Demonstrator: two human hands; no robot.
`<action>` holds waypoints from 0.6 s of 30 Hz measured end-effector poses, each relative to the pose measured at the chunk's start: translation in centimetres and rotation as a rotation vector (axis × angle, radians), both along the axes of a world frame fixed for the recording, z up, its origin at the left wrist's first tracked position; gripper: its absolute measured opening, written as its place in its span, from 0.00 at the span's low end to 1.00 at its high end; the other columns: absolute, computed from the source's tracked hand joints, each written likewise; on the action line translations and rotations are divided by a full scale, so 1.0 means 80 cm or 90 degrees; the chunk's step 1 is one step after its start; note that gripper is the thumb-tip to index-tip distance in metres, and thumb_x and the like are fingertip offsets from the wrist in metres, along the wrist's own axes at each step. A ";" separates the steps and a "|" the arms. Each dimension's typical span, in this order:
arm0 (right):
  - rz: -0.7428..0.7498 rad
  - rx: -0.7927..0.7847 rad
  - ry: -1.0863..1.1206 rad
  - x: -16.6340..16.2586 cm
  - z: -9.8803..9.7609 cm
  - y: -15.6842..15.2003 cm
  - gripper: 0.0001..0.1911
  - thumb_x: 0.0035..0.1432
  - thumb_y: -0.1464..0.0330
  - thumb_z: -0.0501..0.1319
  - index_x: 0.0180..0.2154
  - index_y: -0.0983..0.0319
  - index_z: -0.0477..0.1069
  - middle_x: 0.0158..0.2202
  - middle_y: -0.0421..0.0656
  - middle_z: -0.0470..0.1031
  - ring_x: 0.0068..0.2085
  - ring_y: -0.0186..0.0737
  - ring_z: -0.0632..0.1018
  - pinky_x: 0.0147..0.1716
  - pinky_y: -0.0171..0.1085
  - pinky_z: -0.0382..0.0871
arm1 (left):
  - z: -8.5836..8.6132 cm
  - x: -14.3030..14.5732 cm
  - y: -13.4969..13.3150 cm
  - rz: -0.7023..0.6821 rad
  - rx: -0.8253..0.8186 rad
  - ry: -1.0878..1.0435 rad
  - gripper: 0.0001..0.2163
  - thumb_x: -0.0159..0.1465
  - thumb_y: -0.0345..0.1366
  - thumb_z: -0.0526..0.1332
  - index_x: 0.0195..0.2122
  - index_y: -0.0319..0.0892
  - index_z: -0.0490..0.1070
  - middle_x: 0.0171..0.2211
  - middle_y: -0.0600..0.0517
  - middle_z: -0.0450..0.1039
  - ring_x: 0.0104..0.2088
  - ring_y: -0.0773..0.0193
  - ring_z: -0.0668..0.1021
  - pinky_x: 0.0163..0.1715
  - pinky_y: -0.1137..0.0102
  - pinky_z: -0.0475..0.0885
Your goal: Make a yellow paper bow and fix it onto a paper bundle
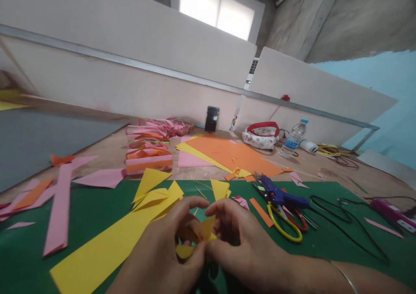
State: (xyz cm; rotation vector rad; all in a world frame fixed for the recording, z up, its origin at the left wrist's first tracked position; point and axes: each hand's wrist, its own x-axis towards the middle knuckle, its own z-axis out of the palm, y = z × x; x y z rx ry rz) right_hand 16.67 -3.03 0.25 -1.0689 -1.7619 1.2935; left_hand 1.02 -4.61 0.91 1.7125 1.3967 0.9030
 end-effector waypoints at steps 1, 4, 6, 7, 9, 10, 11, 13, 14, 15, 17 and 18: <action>-0.003 0.006 0.004 -0.001 -0.003 0.001 0.20 0.42 0.79 0.58 0.40 0.62 0.63 0.27 0.35 0.65 0.25 0.28 0.67 0.22 0.27 0.61 | -0.001 0.000 0.000 -0.003 0.001 0.009 0.17 0.52 0.33 0.58 0.44 0.49 0.62 0.27 0.58 0.76 0.29 0.62 0.79 0.32 0.69 0.72; 0.005 0.010 0.009 -0.003 -0.006 0.001 0.19 0.42 0.79 0.58 0.39 0.62 0.63 0.26 0.35 0.65 0.25 0.28 0.67 0.22 0.26 0.60 | -0.003 -0.001 -0.001 0.001 0.009 0.037 0.18 0.52 0.34 0.58 0.45 0.50 0.62 0.27 0.58 0.76 0.29 0.62 0.79 0.31 0.69 0.72; 0.025 -0.007 0.017 -0.003 -0.006 0.000 0.19 0.43 0.80 0.58 0.39 0.62 0.63 0.26 0.35 0.65 0.25 0.28 0.67 0.22 0.26 0.60 | -0.004 -0.001 -0.001 -0.001 0.008 0.042 0.18 0.52 0.33 0.58 0.45 0.50 0.62 0.26 0.59 0.76 0.29 0.62 0.79 0.31 0.69 0.72; 0.034 -0.016 0.021 -0.002 -0.005 0.000 0.18 0.43 0.80 0.58 0.39 0.62 0.63 0.26 0.34 0.65 0.25 0.28 0.66 0.21 0.26 0.59 | -0.004 0.000 -0.001 -0.003 0.005 0.039 0.18 0.52 0.33 0.58 0.45 0.50 0.62 0.26 0.59 0.75 0.29 0.62 0.79 0.31 0.70 0.72; 0.041 -0.025 0.021 -0.002 -0.004 0.000 0.18 0.43 0.80 0.58 0.39 0.62 0.63 0.25 0.34 0.64 0.24 0.27 0.66 0.21 0.26 0.59 | -0.005 0.000 0.000 -0.004 0.001 0.030 0.19 0.52 0.33 0.58 0.46 0.49 0.61 0.25 0.59 0.74 0.29 0.62 0.79 0.31 0.70 0.72; 0.040 -0.025 0.016 -0.001 -0.004 0.000 0.18 0.43 0.80 0.58 0.39 0.62 0.63 0.25 0.34 0.64 0.24 0.28 0.66 0.21 0.26 0.59 | -0.004 0.000 0.000 -0.005 0.001 0.032 0.19 0.52 0.33 0.58 0.46 0.49 0.61 0.25 0.59 0.74 0.29 0.62 0.78 0.31 0.71 0.72; 0.041 -0.023 0.008 -0.001 -0.004 0.000 0.18 0.43 0.80 0.57 0.38 0.62 0.63 0.25 0.34 0.64 0.24 0.28 0.66 0.22 0.27 0.59 | -0.004 0.000 0.000 -0.007 0.004 0.035 0.19 0.52 0.34 0.58 0.47 0.49 0.61 0.26 0.59 0.74 0.28 0.63 0.78 0.31 0.71 0.72; 0.040 -0.011 -0.010 0.000 -0.003 0.000 0.16 0.42 0.80 0.56 0.36 0.62 0.63 0.25 0.34 0.64 0.24 0.28 0.66 0.21 0.27 0.59 | -0.003 0.000 -0.001 -0.022 0.003 0.039 0.18 0.53 0.35 0.57 0.47 0.48 0.63 0.26 0.58 0.75 0.28 0.63 0.78 0.29 0.71 0.71; 0.040 -0.003 -0.021 0.000 -0.002 0.001 0.14 0.42 0.80 0.56 0.34 0.62 0.62 0.24 0.34 0.63 0.24 0.28 0.65 0.21 0.27 0.58 | -0.002 0.000 -0.002 -0.028 0.001 0.036 0.18 0.54 0.36 0.57 0.47 0.48 0.64 0.25 0.57 0.75 0.26 0.63 0.77 0.28 0.71 0.70; 0.039 0.004 -0.031 0.000 -0.002 0.001 0.13 0.41 0.80 0.56 0.32 0.62 0.61 0.24 0.33 0.62 0.23 0.27 0.65 0.20 0.27 0.57 | -0.002 -0.001 -0.003 -0.028 -0.001 0.028 0.18 0.54 0.37 0.57 0.47 0.48 0.66 0.25 0.57 0.75 0.26 0.62 0.77 0.26 0.71 0.69; 0.035 0.014 -0.040 0.000 0.000 0.001 0.12 0.40 0.80 0.56 0.29 0.61 0.60 0.23 0.33 0.60 0.23 0.27 0.63 0.20 0.26 0.54 | -0.002 -0.001 -0.003 -0.008 -0.002 0.005 0.19 0.53 0.39 0.58 0.47 0.48 0.68 0.23 0.56 0.74 0.25 0.61 0.77 0.25 0.71 0.69; 0.037 0.010 -0.036 0.000 0.000 0.001 0.12 0.40 0.80 0.56 0.29 0.61 0.59 0.23 0.33 0.61 0.23 0.27 0.63 0.20 0.26 0.54 | -0.002 -0.001 -0.003 0.006 0.000 -0.003 0.19 0.52 0.40 0.59 0.47 0.48 0.69 0.22 0.56 0.74 0.25 0.61 0.77 0.25 0.71 0.69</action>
